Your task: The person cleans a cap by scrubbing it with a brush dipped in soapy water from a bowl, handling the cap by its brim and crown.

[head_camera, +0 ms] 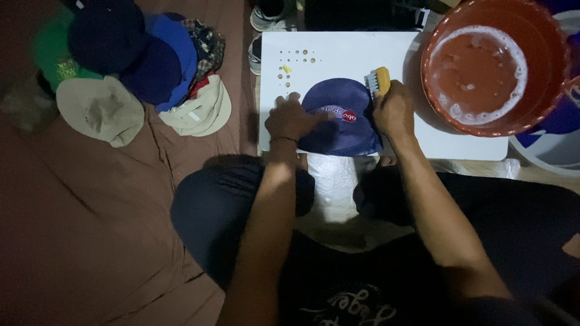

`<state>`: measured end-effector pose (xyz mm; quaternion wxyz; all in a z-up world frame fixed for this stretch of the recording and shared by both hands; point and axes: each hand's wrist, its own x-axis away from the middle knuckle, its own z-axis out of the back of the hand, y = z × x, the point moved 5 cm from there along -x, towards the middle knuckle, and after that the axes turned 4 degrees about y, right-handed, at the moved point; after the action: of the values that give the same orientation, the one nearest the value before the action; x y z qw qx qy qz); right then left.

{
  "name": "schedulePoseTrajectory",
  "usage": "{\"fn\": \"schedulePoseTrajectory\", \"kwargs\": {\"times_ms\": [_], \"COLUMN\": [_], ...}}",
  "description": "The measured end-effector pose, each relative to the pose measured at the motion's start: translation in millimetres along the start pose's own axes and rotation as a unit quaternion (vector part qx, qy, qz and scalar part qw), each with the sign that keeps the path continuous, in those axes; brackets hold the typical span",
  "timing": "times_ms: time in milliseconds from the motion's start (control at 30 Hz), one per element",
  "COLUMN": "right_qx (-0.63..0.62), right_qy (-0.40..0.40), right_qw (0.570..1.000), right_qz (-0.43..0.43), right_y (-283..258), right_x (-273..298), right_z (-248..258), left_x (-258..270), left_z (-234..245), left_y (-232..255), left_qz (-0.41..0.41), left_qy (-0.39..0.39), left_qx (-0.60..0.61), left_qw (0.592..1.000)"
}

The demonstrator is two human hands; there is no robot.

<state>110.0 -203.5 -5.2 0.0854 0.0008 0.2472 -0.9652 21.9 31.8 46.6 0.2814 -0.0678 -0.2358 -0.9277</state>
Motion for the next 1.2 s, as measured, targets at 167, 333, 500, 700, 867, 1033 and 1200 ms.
{"fn": "schedulePoseTrajectory", "kwargs": {"times_ms": [167,333,500,700,867,1033,1200], "right_qx": [-0.076,-0.139,-0.152,-0.158,0.003,-0.035,-0.072], "right_qy": [-0.032,-0.085,-0.254,-0.094,-0.207,-0.189,-0.239], "right_qw": [0.994,0.982,0.943,0.983,0.978,0.981,0.968], "right_qz": [-0.072,-0.1,-0.151,0.03,-0.01,0.014,0.037], "right_y": [4.9,36.8,-78.4,-30.5,-32.5,-56.0,-47.5], "right_x": [8.2,10.4,42.9,1.5,-4.6,7.7,-0.6], "right_z": [-0.2,-23.7,71.4,20.9,8.7,20.1,16.1], "left_x": [-1.9,-10.3,-5.1,-14.4,2.7,18.9,26.4], "left_z": [-47.9,-3.6,-14.6,-23.4,-9.3,-31.7,-40.5], "left_y": [0.4,20.1,5.7,20.3,24.9,19.6,9.0], "left_qz": [-0.083,-0.233,-0.045,-0.252,-0.173,-0.045,-0.056], "left_qy": [-0.213,0.134,0.276,0.155,0.317,0.223,0.236], "left_qx": [0.002,0.127,0.048,0.154,-0.04,-0.137,-0.086], "left_qw": [0.974,0.955,0.959,0.943,0.932,0.964,0.966]}}
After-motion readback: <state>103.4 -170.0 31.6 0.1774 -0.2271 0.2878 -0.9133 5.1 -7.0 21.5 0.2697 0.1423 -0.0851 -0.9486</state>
